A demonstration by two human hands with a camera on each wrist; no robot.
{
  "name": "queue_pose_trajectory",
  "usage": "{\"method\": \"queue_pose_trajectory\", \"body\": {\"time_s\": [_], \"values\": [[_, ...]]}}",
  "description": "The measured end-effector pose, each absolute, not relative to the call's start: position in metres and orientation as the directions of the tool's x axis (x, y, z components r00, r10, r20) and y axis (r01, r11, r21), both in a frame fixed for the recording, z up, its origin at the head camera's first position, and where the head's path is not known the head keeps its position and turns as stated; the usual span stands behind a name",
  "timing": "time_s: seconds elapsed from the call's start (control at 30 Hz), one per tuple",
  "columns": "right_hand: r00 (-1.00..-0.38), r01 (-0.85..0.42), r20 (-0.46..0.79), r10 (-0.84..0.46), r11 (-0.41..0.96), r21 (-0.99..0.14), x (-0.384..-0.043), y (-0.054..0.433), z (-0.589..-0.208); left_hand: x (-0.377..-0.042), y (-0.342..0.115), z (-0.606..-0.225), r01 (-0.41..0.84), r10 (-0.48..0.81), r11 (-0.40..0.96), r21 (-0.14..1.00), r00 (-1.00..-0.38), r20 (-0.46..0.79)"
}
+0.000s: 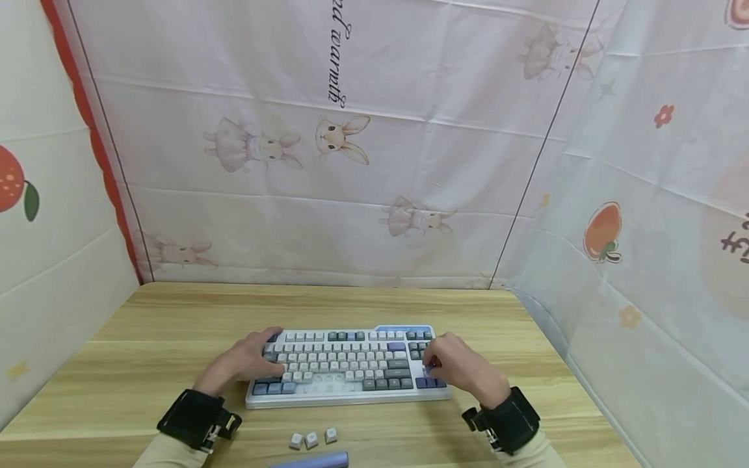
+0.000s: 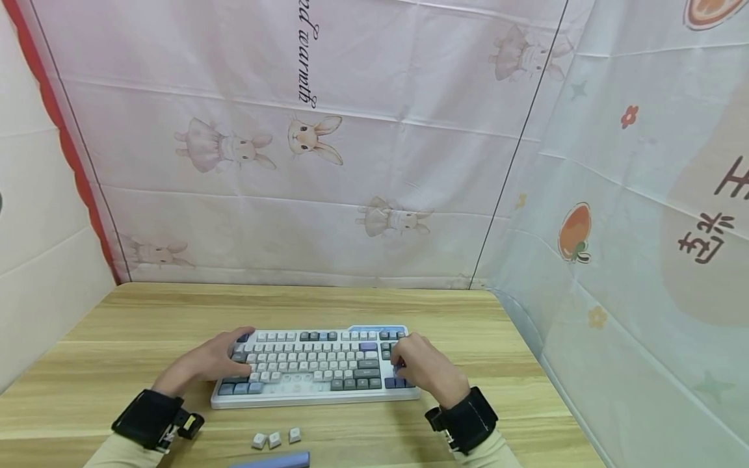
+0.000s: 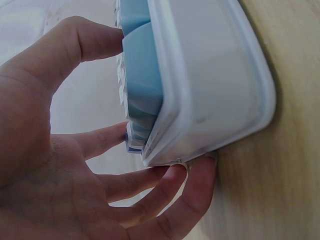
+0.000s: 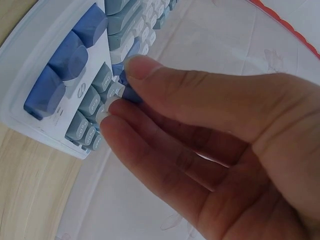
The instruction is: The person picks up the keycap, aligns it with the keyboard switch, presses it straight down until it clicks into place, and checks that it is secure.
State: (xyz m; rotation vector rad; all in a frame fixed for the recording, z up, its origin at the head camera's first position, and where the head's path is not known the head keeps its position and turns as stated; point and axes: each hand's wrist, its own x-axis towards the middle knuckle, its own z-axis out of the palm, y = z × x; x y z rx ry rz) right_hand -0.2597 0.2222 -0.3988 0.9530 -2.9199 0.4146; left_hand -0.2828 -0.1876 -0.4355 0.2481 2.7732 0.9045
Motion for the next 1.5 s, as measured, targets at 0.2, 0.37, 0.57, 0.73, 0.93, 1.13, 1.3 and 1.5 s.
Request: {"method": "queue_pose_trajectory", "body": {"time_s": [0.2,0.37,0.57,0.73,0.93,1.13,1.3,1.5], "values": [[-0.808,-0.587,0.121,-0.576,0.776,-0.23,-0.2585,0.2221,-0.3976,-0.2827,-0.188,-0.4352,0.088,0.222,0.797,0.597,-0.963,-0.155],[-0.808,-0.587,0.12,-0.577,0.773,-0.238,-0.2585,0.2209,-0.3965,-0.2828,-0.1881,-0.4353,0.087,0.223,0.794,0.601,-0.962,-0.155],[-0.817,-0.575,0.113,-0.566,0.781,-0.243,-0.2596,0.2195,-0.3968,-0.2828,-0.1876,-0.4351,0.085,0.221,0.796,0.599,-0.962,-0.158],[-0.814,-0.578,0.117,-0.568,0.778,-0.247,-0.2592,0.2194,-0.3968,-0.283,-0.1878,-0.4352,0.08,0.219,0.797,0.599,-0.962,-0.162],[-0.811,-0.583,0.121,-0.572,0.773,-0.25,-0.2596,0.219,-0.3968,-0.2835,-0.1887,-0.4361,0.083,0.221,0.793,0.603,-0.962,-0.159],[-0.817,-0.575,0.11,-0.567,0.781,-0.245,-0.2606,0.2187,-0.3968,-0.2843,-0.1891,-0.4373,0.08,0.22,0.793,0.604,-0.962,-0.161],[-0.821,-0.567,0.104,-0.561,0.784,-0.253,-0.2608,0.2181,-0.3962,-0.2847,-0.1892,-0.4374,0.078,0.219,0.794,0.603,-0.962,-0.164],[-0.837,-0.542,0.085,-0.54,0.797,-0.267,-0.2622,0.2171,-0.3971,-0.284,-0.1889,-0.4362,0.074,0.22,0.787,0.613,-0.961,-0.166]]}}
